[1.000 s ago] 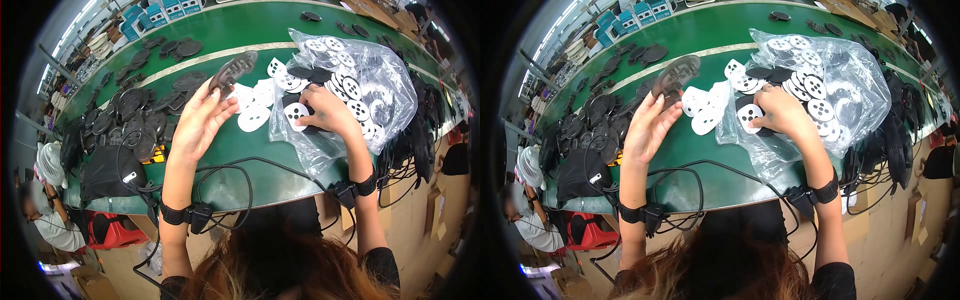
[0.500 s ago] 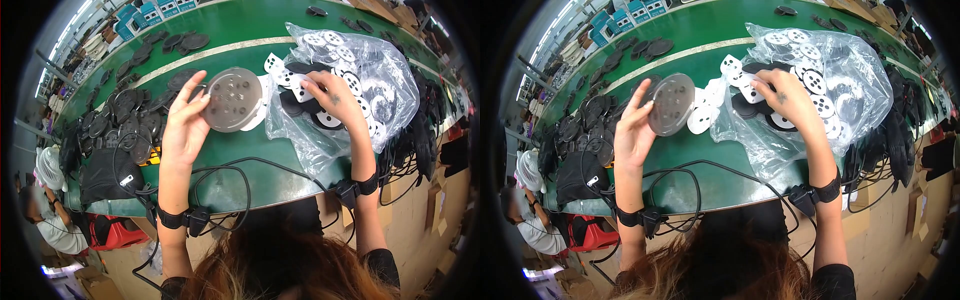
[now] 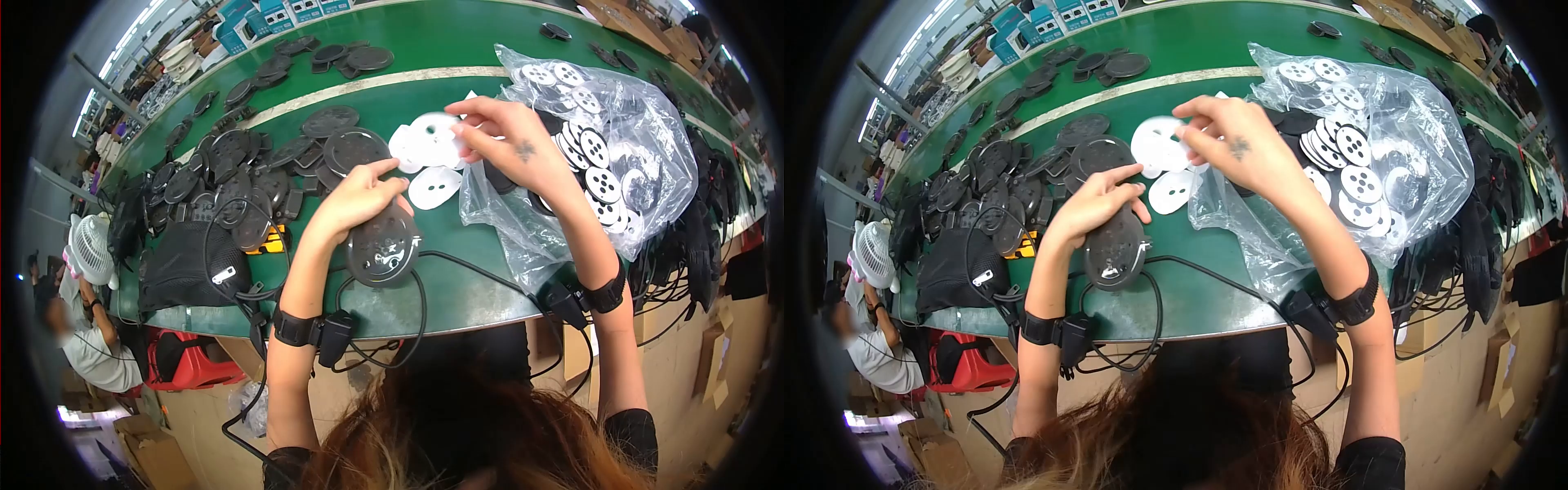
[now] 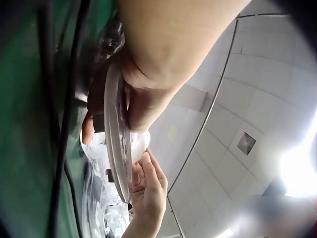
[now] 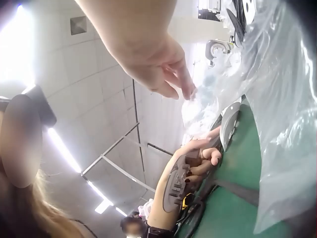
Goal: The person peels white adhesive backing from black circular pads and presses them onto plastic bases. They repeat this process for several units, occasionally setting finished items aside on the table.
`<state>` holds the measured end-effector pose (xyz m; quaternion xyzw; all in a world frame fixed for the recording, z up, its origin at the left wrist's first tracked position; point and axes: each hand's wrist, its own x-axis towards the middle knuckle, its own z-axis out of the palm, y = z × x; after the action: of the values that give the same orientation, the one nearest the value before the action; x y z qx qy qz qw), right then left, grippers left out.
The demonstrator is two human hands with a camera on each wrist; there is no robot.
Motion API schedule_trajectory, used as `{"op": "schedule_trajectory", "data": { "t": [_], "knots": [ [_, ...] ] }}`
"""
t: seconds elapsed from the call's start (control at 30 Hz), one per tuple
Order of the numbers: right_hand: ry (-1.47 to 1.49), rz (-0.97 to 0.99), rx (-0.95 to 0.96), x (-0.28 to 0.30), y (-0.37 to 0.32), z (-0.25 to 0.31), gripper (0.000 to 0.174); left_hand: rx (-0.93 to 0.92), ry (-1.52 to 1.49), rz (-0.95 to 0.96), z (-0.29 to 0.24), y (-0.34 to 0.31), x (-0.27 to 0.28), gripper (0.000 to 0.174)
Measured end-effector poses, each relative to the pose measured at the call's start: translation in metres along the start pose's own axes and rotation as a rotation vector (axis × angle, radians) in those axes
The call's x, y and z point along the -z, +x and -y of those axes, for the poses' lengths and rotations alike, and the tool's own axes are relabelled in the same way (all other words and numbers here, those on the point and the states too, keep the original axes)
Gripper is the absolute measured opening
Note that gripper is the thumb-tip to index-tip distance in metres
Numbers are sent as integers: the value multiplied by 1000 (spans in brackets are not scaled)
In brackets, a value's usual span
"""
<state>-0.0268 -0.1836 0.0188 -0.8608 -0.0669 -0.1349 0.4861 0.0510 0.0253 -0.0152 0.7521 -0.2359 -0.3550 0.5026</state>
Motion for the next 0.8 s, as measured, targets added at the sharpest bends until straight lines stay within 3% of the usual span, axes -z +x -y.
{"op": "schedule_trajectory", "data": {
  "t": [0.03, 0.2, 0.3, 0.33, 0.4, 0.5, 0.57, 0.67, 0.77, 0.8],
  "knots": [
    [-48, 37, -31, -2, 3, 0, 35, 38, -21, 52, -2, 1, -2, 46],
    [-163, -178, 127, 10, 0, -12, 36, 25, -109, 89, 6, 14, -5, 57],
    [-481, -46, -132, 42, -6, -17, 31, -29, -44, 64, 7, 13, -2, 56],
    [-483, -45, -136, 50, -12, -25, 31, -39, -54, 31, 4, 11, -2, 50],
    [-689, 249, -233, 58, -23, -35, 29, -26, -10, -16, -4, 3, 1, 45],
    [-720, 237, -177, 55, -27, -36, 31, -51, 38, -111, -7, -5, 4, 34],
    [-713, 258, -210, 54, -27, -36, 32, -113, 7, -152, -10, -8, 8, 30],
    [-619, 125, -187, 55, -25, -36, 34, -174, -3, -209, -15, -13, 8, 27],
    [-177, 94, -92, 58, -19, -20, 34, -235, -53, -208, -18, -17, 7, 27],
    [-10, 68, 37, 56, -17, -19, 34, -247, -92, -132, -25, -22, 4, 27]
  ]
}}
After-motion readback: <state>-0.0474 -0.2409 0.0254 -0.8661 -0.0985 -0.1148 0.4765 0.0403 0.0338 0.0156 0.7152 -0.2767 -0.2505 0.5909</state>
